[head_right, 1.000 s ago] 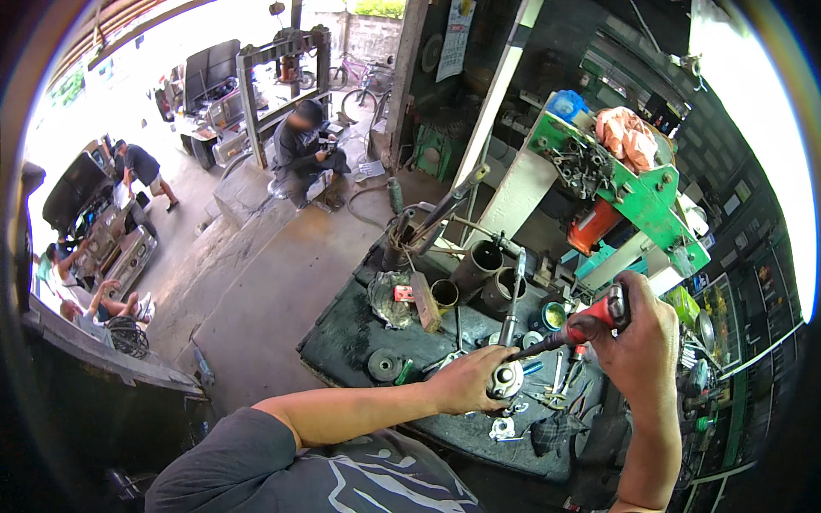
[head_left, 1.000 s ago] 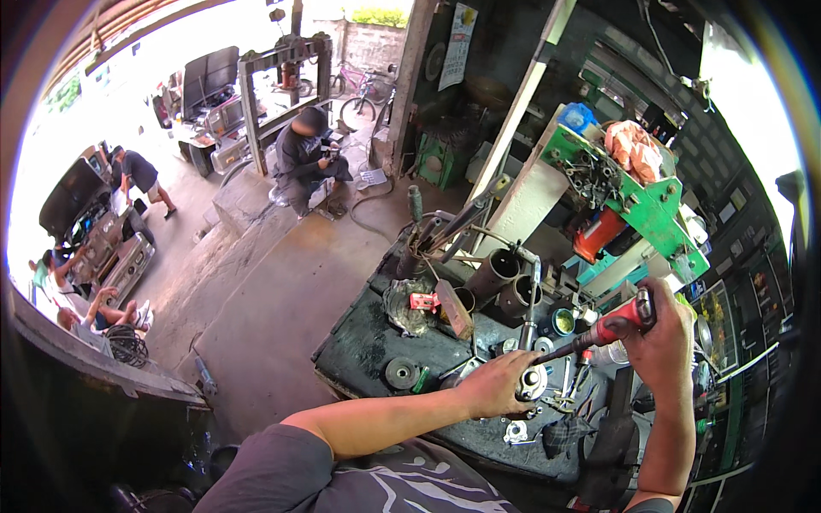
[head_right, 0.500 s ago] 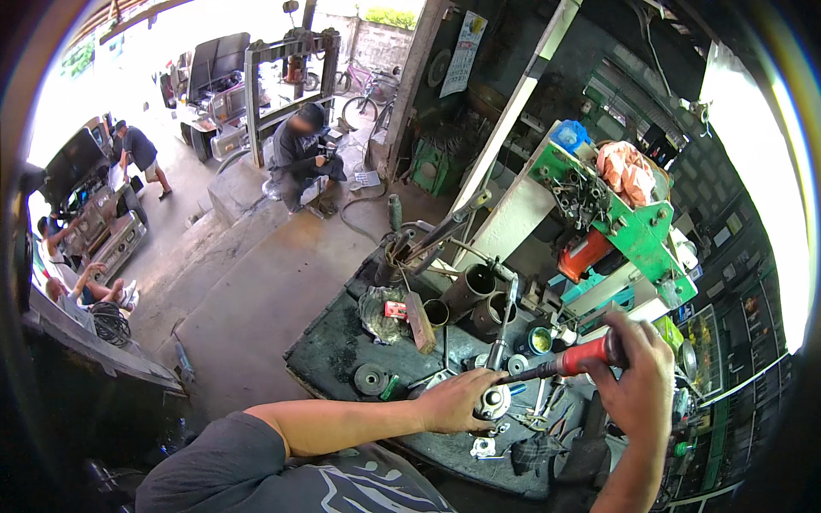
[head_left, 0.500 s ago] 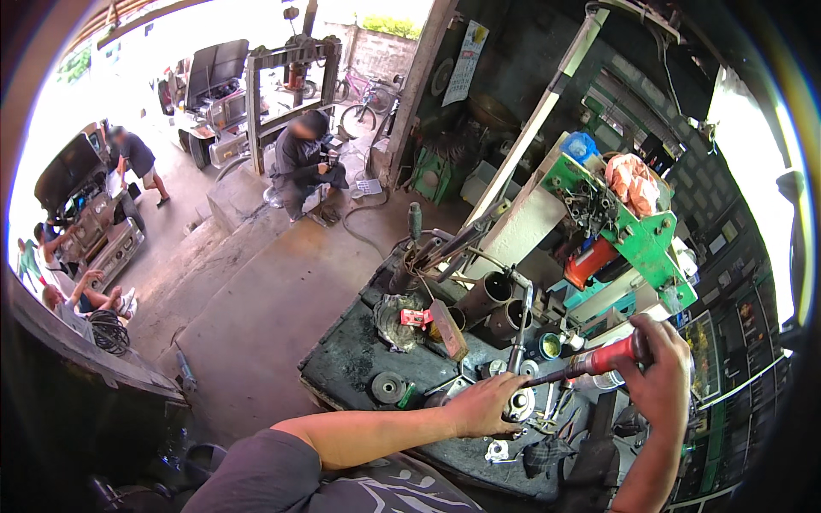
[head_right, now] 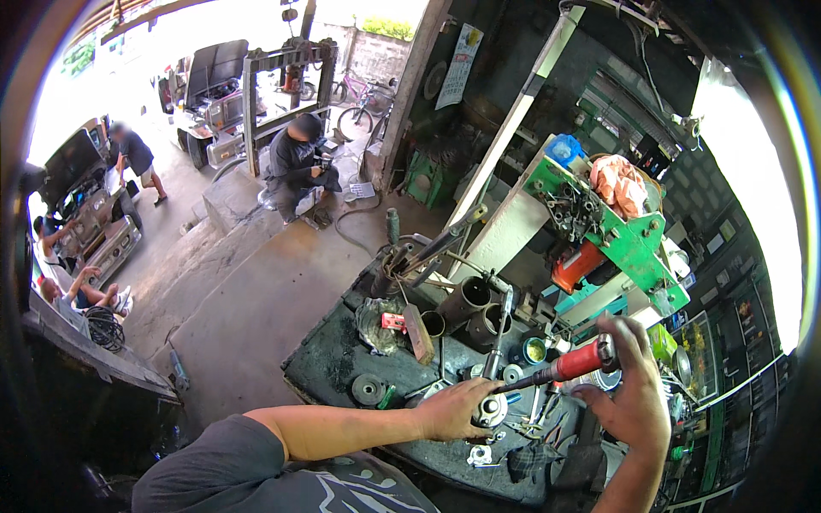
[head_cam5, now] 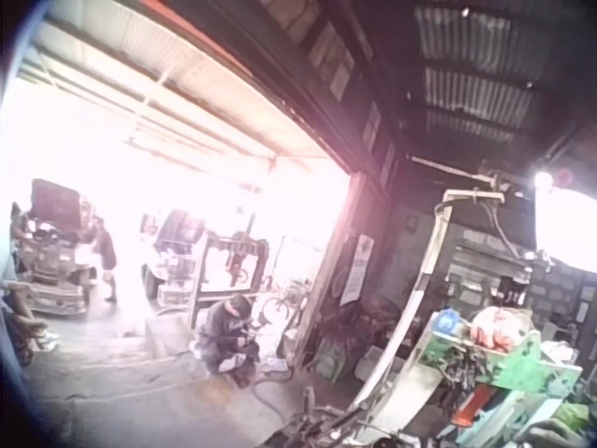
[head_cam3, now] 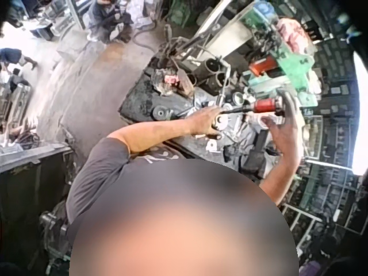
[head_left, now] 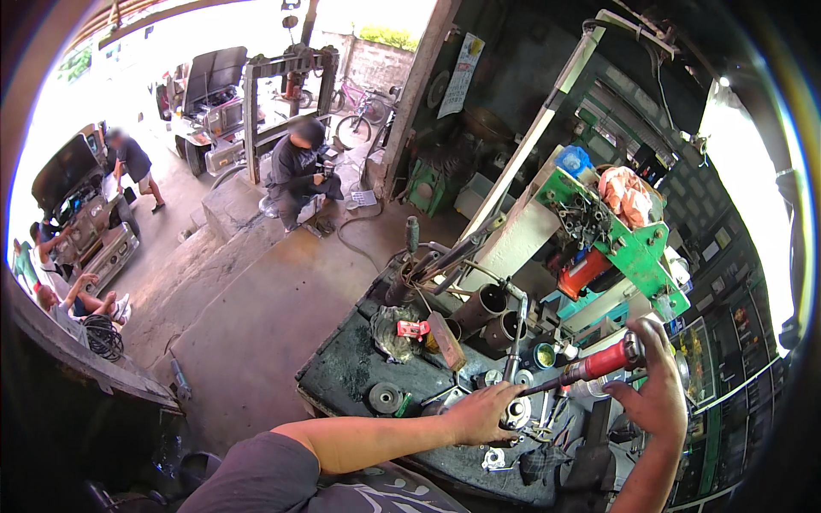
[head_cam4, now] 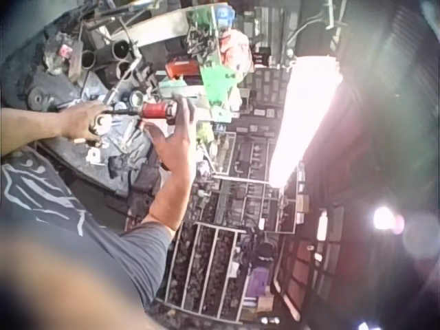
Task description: The person disassembles a small electric motor on a workbench, using a screwdriver and pliers to remove components. They then move to the floor and use a welding tool to create sparks on a metal part.
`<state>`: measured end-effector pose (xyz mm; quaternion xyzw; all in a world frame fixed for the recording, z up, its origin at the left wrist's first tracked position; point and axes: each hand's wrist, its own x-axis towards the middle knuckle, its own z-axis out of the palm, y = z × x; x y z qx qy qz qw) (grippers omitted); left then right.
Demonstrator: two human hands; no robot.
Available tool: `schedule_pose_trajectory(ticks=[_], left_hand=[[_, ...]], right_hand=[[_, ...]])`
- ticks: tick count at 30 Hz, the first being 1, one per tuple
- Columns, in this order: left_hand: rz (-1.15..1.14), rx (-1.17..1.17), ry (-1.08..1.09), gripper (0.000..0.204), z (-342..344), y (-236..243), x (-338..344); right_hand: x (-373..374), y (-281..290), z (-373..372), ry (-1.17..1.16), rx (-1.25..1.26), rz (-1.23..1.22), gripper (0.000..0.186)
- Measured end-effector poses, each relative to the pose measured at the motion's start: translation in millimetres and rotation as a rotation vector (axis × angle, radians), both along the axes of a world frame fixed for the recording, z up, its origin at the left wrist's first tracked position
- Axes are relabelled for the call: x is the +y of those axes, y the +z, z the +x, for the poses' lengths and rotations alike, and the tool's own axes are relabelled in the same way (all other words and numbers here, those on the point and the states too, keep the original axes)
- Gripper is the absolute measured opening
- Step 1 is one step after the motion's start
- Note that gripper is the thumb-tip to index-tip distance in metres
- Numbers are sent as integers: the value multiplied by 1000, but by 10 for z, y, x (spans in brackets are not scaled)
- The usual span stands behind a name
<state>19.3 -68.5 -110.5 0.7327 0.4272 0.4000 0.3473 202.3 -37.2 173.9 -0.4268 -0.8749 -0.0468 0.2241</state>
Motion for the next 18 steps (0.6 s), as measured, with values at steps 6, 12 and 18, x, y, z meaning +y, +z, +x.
schedule_pose_trajectory(ticks=[6,12,18], left_hand=[[-16,16,-14,100,4,-2,-6],[3,-29,-17,99,22,-54,10],[-5,-44,-22,99,-5,37,0]], right_hand=[[58,-16,1,-237,-129,-99,61],[-20,7,-63,16,82,-83,44],[342,-429,-72,86,559,-175,36]])
